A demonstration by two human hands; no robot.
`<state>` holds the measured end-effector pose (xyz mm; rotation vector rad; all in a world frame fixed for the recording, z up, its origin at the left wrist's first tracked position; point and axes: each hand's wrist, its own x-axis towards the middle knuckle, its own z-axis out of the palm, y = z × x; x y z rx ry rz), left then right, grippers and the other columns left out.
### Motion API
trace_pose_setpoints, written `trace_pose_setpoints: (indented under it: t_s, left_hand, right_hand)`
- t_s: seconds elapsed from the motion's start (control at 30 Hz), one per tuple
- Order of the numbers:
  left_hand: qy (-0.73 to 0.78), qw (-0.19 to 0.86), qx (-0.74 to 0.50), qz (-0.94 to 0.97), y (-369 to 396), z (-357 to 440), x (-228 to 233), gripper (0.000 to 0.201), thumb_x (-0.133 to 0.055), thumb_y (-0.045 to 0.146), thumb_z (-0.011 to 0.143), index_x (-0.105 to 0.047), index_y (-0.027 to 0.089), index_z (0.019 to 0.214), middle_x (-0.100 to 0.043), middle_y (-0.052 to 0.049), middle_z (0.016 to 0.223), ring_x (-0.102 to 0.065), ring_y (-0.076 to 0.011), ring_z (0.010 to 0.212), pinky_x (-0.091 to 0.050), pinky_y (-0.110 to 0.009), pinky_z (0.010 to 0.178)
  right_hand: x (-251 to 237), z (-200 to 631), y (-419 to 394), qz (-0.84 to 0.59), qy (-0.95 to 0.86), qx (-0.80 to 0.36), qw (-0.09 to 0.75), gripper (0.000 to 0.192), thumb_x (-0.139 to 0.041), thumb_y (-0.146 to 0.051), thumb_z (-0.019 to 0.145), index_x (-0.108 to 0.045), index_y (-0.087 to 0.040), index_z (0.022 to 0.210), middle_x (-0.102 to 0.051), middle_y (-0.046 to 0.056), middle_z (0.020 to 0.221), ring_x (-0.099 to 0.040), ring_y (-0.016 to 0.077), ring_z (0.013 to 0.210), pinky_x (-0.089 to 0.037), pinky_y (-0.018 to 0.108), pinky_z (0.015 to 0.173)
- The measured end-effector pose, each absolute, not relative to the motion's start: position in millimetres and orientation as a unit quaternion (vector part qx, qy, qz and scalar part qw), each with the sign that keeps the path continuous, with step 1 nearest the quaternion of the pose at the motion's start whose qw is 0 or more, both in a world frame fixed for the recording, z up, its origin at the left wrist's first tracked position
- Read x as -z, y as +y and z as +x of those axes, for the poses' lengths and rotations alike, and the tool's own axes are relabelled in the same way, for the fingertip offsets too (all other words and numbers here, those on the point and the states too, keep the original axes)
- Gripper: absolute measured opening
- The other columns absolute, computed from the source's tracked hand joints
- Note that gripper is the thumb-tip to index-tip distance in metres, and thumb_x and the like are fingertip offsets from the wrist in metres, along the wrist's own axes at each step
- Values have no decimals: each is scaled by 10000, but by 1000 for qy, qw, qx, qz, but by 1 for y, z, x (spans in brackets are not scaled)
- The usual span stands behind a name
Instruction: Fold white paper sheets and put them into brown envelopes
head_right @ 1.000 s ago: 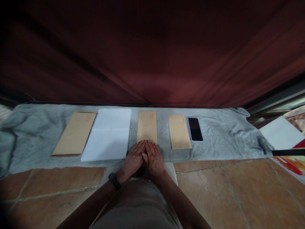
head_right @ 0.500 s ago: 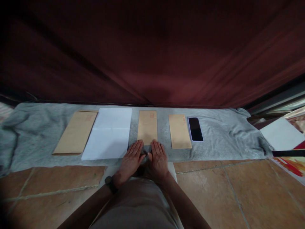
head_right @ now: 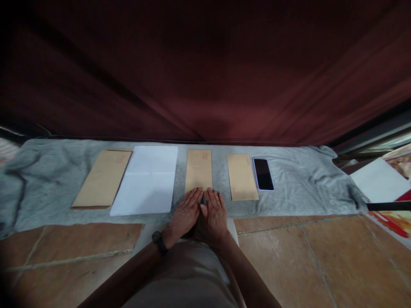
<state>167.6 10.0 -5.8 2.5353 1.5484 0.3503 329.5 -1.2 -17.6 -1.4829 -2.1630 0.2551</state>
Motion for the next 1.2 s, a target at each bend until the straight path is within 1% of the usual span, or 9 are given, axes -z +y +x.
trace_pose_setpoints:
  t_s: [0.13, 0.23, 0.33, 0.5, 0.67, 0.87, 0.97, 1.07, 1.2]
  left_hand:
    - [522, 72, -105, 843, 10, 166, 8, 564, -373, 158, 979, -413, 78, 1535, -398, -126, 1620, -298, -225, 1536, -283, -397, 1268]
    - [534, 62, -107, 837, 7, 160, 9, 554, -356, 154, 985, -415, 65, 1529, -401, -137, 1618, -301, -232, 1535, -280, -408, 1266]
    - [540, 59, -119, 831, 5, 154, 10, 549, -375, 201, 1002, -401, 57, 1532, -401, -154, 1615, -304, -246, 1534, -298, -426, 1255]
    - [566, 63, -139, 810, 1, 145, 11, 565, -387, 324, 1035, -384, 70, 1539, -421, -171, 1600, -323, -268, 1526, -338, -459, 1231]
    - [584, 60, -133, 799, -2, 142, 9, 589, -368, 373, 1044, -380, 54, 1540, -414, -196, 1597, -332, -286, 1521, -346, -474, 1224]
    - [592, 59, -123, 794, -3, 149, 9, 603, -373, 343, 1036, -337, 50, 1562, -390, -190, 1612, -294, -284, 1537, -315, -485, 1238]
    - [575, 64, -115, 808, 0, 155, 7, 561, -376, 297, 1030, -375, 94, 1553, -411, -147, 1611, -296, -272, 1537, -292, -484, 1248]
    - [564, 68, -115, 815, 3, 160, 3, 524, -376, 243, 1020, -425, 130, 1528, -435, -120, 1603, -313, -270, 1531, -280, -499, 1254]
    - [585, 82, -150, 793, 5, 159, 3, 495, -403, 191, 992, -484, 123, 1476, -407, -171, 1610, -311, -302, 1530, -346, -510, 1221]
  right_hand:
    - [16, 320, 2, -538, -805, -88, 234, 527, -331, -325, 1090, -356, -116, 1573, -489, 165, 1552, -410, 261, 1476, -298, 524, 1236]
    - [15, 314, 4, -539, -807, -85, 225, 526, -338, -334, 1089, -375, -119, 1568, -504, 158, 1541, -423, 254, 1469, -297, 498, 1237]
    - [16, 315, 3, -544, -806, -79, 219, 529, -358, -337, 1084, -374, -132, 1572, -487, 153, 1556, -413, 263, 1475, -304, 502, 1229]
    - [19, 328, -1, -553, -801, -68, 219, 557, -353, -296, 1067, -311, -128, 1596, -399, 167, 1610, -378, 287, 1493, -311, 536, 1215]
    - [21, 339, 0, -562, -796, -70, 213, 571, -357, -291, 1057, -279, -151, 1605, -434, 158, 1592, -400, 282, 1479, -325, 536, 1211]
    - [17, 337, 0, -565, -793, -72, 218, 569, -375, -287, 1050, -303, -129, 1592, -435, 172, 1588, -391, 293, 1483, -317, 546, 1212]
    - [11, 331, 0, -558, -796, -72, 223, 562, -384, -259, 1041, -325, -140, 1588, -434, 164, 1590, -378, 294, 1490, -295, 563, 1218]
    - [6, 325, 0, -540, -810, -88, 209, 522, -397, -260, 1045, -403, -149, 1554, -464, 143, 1575, -376, 274, 1491, -257, 541, 1242]
    - [6, 320, 1, -524, -821, -98, 204, 493, -382, -269, 1062, -434, -145, 1536, -504, 127, 1549, -410, 236, 1471, -241, 491, 1253]
